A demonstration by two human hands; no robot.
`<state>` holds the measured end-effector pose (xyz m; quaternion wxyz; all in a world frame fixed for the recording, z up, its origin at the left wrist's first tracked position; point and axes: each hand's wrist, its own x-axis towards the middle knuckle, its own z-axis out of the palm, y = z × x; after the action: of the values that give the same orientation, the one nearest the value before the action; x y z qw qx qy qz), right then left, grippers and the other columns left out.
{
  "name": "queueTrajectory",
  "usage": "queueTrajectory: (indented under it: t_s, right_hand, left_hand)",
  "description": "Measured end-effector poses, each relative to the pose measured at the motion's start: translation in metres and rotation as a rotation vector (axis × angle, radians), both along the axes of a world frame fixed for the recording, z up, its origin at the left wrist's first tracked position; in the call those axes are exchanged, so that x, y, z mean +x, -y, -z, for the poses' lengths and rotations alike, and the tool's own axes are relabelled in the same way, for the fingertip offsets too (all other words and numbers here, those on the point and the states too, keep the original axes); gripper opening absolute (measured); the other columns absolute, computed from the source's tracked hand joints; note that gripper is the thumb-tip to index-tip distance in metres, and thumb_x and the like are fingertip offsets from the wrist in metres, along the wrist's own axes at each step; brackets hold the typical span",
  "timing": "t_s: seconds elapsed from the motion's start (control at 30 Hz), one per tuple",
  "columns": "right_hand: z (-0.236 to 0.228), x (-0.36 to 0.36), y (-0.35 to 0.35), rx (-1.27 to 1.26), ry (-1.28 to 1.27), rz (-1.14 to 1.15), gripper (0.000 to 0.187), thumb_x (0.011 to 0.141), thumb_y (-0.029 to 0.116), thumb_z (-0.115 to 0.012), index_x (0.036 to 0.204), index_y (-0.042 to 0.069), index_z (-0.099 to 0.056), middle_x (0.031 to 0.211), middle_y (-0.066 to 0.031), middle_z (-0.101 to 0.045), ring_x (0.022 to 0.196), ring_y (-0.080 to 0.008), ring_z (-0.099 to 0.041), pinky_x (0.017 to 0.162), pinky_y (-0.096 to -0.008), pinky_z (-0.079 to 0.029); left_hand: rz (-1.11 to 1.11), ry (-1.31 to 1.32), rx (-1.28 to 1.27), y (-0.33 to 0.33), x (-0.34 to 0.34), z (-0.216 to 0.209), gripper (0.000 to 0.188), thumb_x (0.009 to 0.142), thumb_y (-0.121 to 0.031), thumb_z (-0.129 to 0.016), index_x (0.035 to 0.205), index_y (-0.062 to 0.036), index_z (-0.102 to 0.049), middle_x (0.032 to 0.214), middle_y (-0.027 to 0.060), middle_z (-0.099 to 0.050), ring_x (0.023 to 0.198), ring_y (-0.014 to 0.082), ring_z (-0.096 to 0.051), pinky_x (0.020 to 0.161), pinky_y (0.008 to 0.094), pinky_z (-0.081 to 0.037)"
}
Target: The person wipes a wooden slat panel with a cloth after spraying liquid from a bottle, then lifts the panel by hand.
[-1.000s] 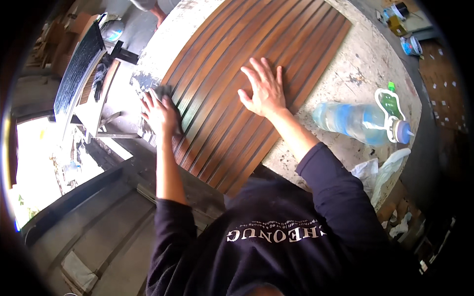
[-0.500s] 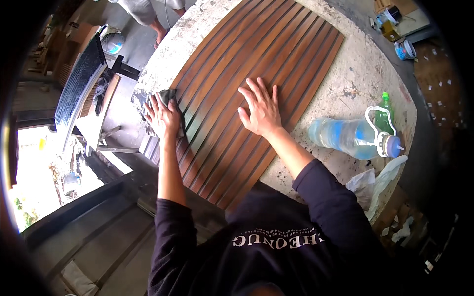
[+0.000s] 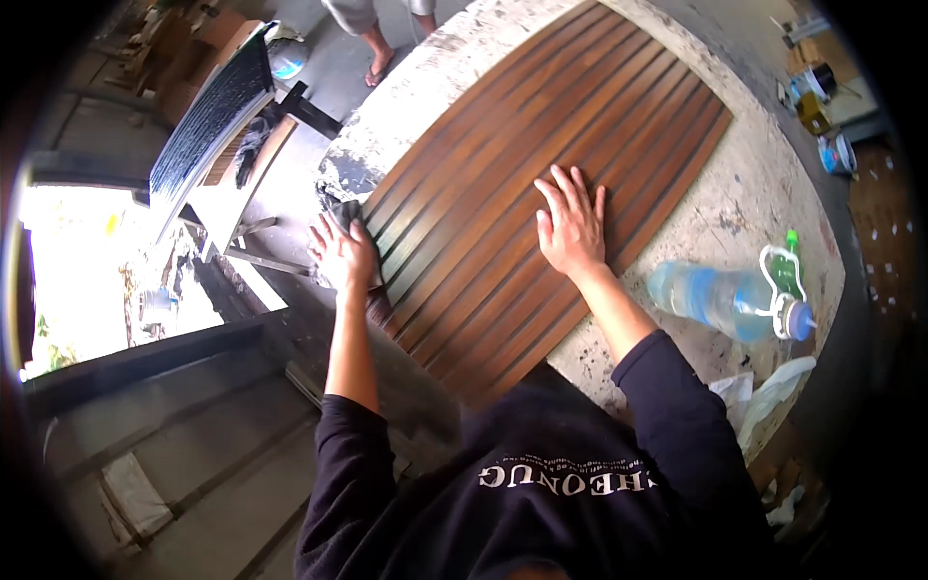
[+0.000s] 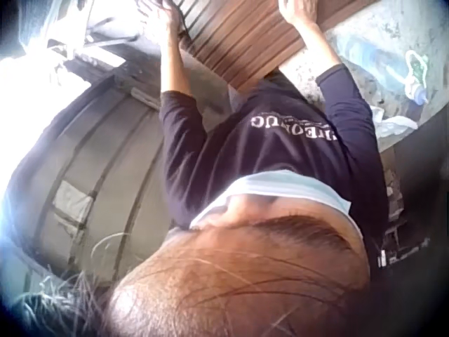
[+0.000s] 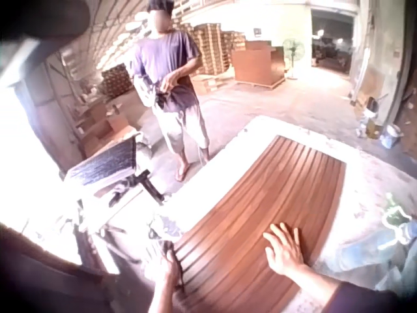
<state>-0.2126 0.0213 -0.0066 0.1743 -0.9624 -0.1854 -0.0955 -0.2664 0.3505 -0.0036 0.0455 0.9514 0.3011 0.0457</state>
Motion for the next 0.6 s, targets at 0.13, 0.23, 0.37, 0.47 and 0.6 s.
queueTrajectory:
  t_s: [0.13,0.23,0.37,0.47,0.6]
  right_hand:
    - [0.003,0.003,0.013,-0.076,0.007,0.039,0.045,0.09,0.024,-0.047,0.134,0.018,-0.042,0.147,-0.0067,-0.031,0.14,-0.0292,-0.022,0.11,-0.0609,-0.011]
    - [0.001,0.005,0.014,-0.069,0.02,0.027,0.045,0.09,0.025,-0.049,0.134,0.018,-0.041,0.147,-0.0065,-0.032,0.139,-0.0301,-0.023,0.109,-0.0619,-0.015]
    - [0.003,0.003,0.012,-0.082,0.048,0.018,0.045,0.09,0.023,-0.049,0.134,0.018,-0.042,0.147,-0.0057,-0.032,0.138,-0.03,-0.025,0.109,-0.0614,-0.016]
    - [0.0,0.0,0.011,-0.073,0.052,-0.005,0.045,0.089,0.021,-0.05,0.134,0.019,-0.042,0.147,-0.0056,-0.032,0.138,-0.03,-0.025,0.109,-0.0614,-0.017]
    - [0.002,-0.001,0.007,-0.066,0.013,0.014,0.046,0.088,0.02,-0.051,0.133,0.019,-0.042,0.146,-0.0064,-0.033,0.138,-0.0301,-0.025,0.109,-0.0612,-0.017]
  left_hand:
    - [0.186,0.032,-0.049,0.093,-0.042,0.013,0.069,0.088,-0.034,-0.047,0.143,0.0018,-0.025,0.149,0.0216,-0.026,0.138,0.0384,-0.022,0.112,0.0548,-0.011]
    - [0.415,-0.001,-0.242,0.183,-0.115,-0.006,0.076,0.082,-0.035,-0.057,0.142,0.0016,-0.028,0.149,0.0215,-0.025,0.138,0.0388,-0.023,0.111,0.0577,-0.012]
    - [0.465,-0.059,-0.306,0.146,-0.128,-0.005,0.076,0.077,-0.036,-0.061,0.143,-0.0081,-0.033,0.148,0.0184,-0.03,0.137,0.0375,-0.027,0.11,0.0585,-0.014]
    - [0.155,0.181,-0.085,0.052,-0.077,0.018,0.065,0.085,-0.03,-0.051,0.142,-0.0051,-0.033,0.145,0.0209,-0.033,0.135,0.0395,-0.03,0.11,0.0573,-0.017]
    - [0.112,0.418,-0.191,-0.037,-0.023,0.03,0.047,0.094,-0.028,-0.042,0.13,0.0017,-0.047,0.13,0.0272,-0.048,0.125,0.042,-0.041,0.104,0.043,-0.034]
